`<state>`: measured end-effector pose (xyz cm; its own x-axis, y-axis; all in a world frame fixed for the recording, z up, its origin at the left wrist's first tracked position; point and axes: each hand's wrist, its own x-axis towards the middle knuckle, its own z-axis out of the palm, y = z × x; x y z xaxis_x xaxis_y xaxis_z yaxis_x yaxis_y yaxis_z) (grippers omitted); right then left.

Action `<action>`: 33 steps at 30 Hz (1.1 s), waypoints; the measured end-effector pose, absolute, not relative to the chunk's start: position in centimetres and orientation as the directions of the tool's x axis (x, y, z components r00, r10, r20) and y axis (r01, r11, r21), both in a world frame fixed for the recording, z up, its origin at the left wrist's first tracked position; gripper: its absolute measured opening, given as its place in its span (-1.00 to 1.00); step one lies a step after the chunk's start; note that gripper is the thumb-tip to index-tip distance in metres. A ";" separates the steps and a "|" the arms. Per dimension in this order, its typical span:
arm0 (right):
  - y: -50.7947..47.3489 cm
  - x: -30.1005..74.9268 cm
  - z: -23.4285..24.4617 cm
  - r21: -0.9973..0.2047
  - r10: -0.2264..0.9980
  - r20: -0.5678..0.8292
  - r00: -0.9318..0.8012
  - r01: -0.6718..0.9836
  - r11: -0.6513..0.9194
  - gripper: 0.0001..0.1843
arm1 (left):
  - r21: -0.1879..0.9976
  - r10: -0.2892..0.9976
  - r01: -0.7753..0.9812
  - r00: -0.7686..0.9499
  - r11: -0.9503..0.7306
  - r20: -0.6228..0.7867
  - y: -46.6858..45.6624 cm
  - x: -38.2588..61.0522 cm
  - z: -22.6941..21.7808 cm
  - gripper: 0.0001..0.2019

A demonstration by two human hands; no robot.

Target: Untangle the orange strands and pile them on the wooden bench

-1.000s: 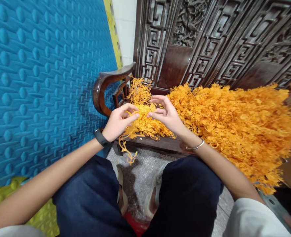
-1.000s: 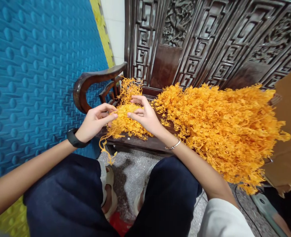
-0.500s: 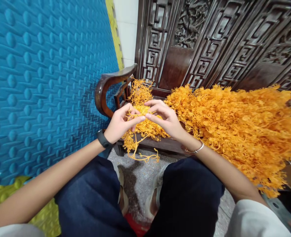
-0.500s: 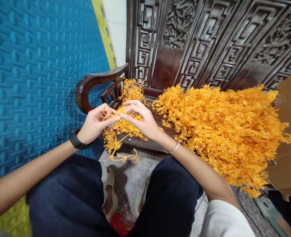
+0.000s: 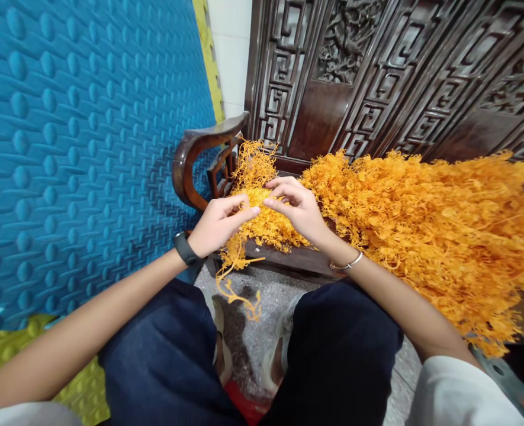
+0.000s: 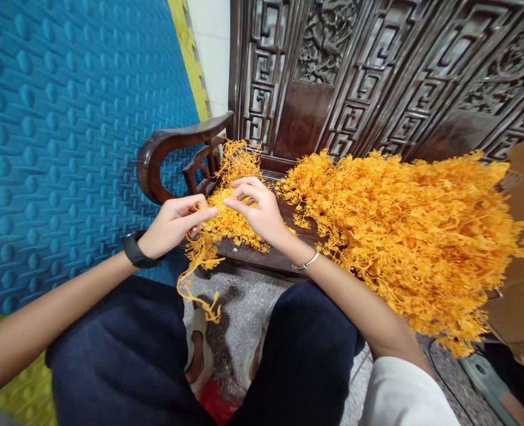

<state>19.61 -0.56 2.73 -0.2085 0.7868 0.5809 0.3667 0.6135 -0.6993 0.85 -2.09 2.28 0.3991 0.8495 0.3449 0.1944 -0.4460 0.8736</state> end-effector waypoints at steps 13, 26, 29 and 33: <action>6.4 27.2 -4.2 -0.294 0.886 0.462 -0.017 0.940 0.171 -0.68 | 0.929 0.903 0.177 0.350 -0.324 0.248 -1.4 -0.7 1.7 -0.80; 7.3 28.0 -5.6 -0.256 0.968 0.225 -0.111 0.952 0.169 -0.92 | 0.933 0.911 0.162 0.321 -0.322 0.259 -1.2 -1.2 1.7 -0.79; 7.4 28.4 -5.7 -0.294 0.969 0.222 -0.105 0.941 0.169 -0.88 | 0.935 0.903 0.152 0.347 -0.320 0.253 -1.2 -1.2 1.8 -0.80; 7.4 28.8 -5.7 -0.301 0.959 0.253 -0.127 0.932 0.203 -0.81 | 0.929 0.887 0.168 0.392 -0.330 0.244 -1.3 -1.1 2.0 -0.79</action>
<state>28.83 7.40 -5.74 -0.1274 0.9590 0.2531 0.9316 0.2032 -0.3013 -1.09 -1.27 1.98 0.3915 0.8872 0.2440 0.1676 -0.3295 0.9292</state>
